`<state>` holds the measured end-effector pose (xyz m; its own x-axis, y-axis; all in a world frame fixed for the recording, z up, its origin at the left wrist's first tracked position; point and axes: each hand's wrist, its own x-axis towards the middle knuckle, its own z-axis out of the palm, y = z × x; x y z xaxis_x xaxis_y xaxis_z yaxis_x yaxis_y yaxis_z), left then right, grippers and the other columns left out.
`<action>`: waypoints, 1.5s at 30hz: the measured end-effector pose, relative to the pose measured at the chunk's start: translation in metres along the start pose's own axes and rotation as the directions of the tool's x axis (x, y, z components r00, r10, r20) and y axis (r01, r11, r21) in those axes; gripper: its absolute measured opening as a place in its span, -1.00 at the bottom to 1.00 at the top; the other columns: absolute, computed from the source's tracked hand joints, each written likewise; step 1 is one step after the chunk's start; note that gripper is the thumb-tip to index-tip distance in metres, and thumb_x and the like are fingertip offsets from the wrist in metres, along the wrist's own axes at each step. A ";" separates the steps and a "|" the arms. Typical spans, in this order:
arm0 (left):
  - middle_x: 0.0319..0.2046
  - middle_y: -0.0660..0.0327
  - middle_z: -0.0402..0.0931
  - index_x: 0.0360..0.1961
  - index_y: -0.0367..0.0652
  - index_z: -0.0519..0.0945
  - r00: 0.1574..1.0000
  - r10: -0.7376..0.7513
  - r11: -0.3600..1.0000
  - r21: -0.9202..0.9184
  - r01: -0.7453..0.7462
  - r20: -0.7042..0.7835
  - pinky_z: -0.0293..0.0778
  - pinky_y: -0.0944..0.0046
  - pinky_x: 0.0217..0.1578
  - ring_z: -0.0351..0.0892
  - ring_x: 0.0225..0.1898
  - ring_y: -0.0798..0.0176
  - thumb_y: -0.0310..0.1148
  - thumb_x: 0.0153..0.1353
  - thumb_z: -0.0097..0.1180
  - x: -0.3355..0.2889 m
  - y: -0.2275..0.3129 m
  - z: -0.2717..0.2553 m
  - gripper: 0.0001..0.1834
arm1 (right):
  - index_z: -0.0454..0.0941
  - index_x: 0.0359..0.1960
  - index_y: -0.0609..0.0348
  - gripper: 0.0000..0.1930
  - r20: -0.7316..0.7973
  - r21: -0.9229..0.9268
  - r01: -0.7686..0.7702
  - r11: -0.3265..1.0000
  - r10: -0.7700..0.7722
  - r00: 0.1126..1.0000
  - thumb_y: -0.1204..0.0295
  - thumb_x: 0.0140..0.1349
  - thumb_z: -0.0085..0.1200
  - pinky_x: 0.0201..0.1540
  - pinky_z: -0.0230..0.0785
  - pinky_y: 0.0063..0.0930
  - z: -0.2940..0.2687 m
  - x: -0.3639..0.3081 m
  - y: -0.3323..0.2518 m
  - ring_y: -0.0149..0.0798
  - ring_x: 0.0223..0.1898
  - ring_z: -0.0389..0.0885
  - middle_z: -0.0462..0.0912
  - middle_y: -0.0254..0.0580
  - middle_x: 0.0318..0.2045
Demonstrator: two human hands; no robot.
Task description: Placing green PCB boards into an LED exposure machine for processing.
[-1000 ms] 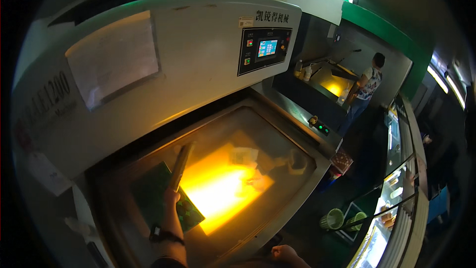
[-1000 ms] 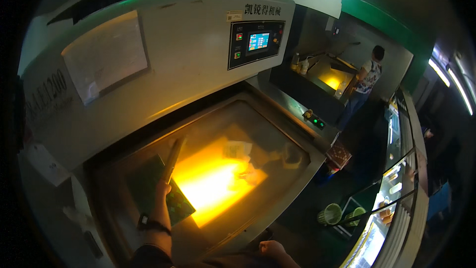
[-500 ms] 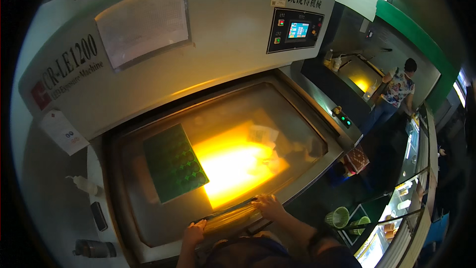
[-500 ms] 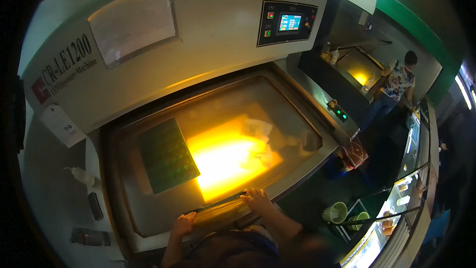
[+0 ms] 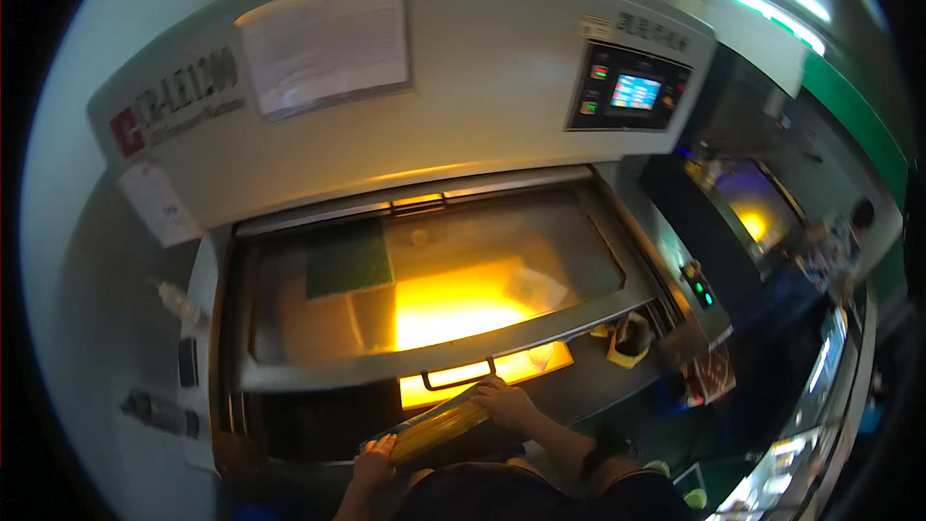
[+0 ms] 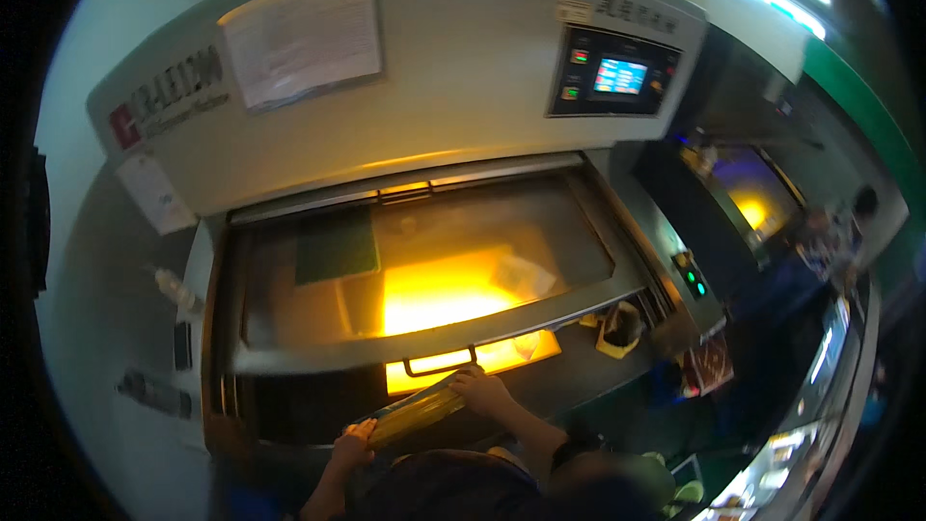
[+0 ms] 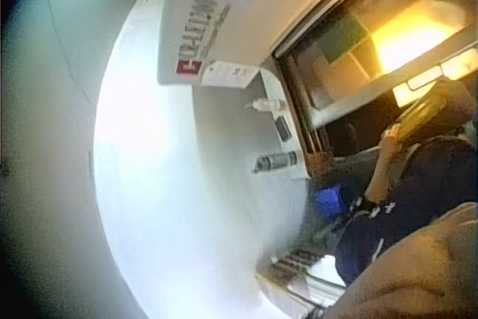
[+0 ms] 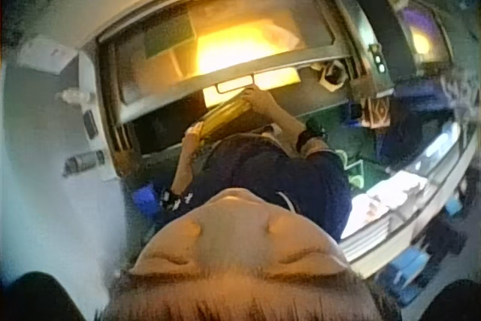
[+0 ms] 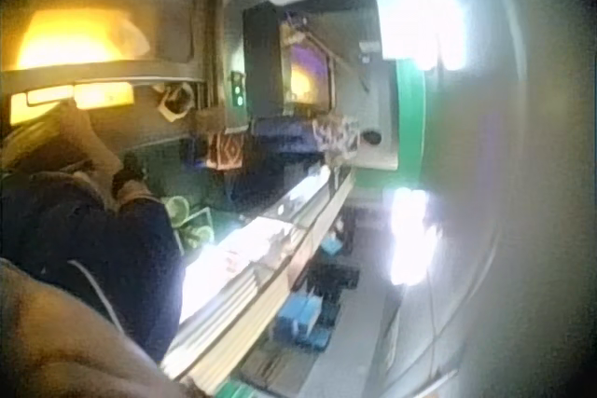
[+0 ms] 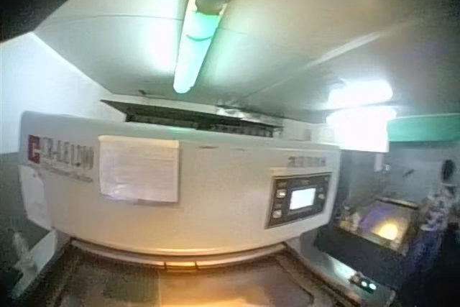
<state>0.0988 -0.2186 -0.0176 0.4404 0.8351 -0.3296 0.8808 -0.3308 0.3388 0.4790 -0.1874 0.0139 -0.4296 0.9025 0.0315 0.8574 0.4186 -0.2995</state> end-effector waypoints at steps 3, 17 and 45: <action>0.28 0.12 0.43 0.38 0.08 0.31 0.993 -0.118 0.987 -0.103 0.119 0.021 0.45 -0.12 0.14 0.41 0.27 0.00 -0.20 0.06 0.23 0.005 0.042 0.046 -0.21 | 0.61 0.03 -0.18 -0.62 -0.009 -0.060 -0.022 0.998 0.022 1.000 0.37 0.14 0.10 0.02 0.57 -0.23 0.007 -0.038 0.028 -0.16 0.20 0.50 0.59 -0.45 0.14; -0.34 0.11 0.70 -0.35 -0.03 0.71 0.782 -0.536 0.621 -0.479 0.620 0.318 0.55 0.02 -0.15 0.67 -0.23 -0.04 -0.36 0.02 0.00 -0.142 0.173 0.078 -0.75 | 0.33 0.33 -0.04 -0.33 0.176 -0.031 -0.537 0.843 0.534 0.827 0.50 0.14 0.24 0.29 0.28 0.10 0.123 -0.157 0.193 0.10 0.40 0.18 0.20 -0.04 0.41; -0.21 0.06 0.68 -0.27 0.03 0.70 0.908 -0.331 0.775 -0.476 0.416 0.255 0.53 -0.10 -0.15 0.64 -0.17 -0.10 -0.26 0.12 0.00 -0.359 -0.141 0.145 -0.75 | 0.72 -0.37 0.24 -0.43 0.165 -0.389 -0.432 0.813 0.523 0.836 -0.11 -0.06 0.37 -0.10 0.54 -0.09 0.039 -0.094 -0.121 0.10 -0.19 0.71 0.71 0.18 -0.36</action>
<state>-0.1585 -0.5353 -0.0745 0.1529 0.7558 -0.6367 0.7831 0.3003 0.5445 0.4049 -0.3269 0.0098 0.0425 0.9569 -0.2874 0.9934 -0.0099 0.1139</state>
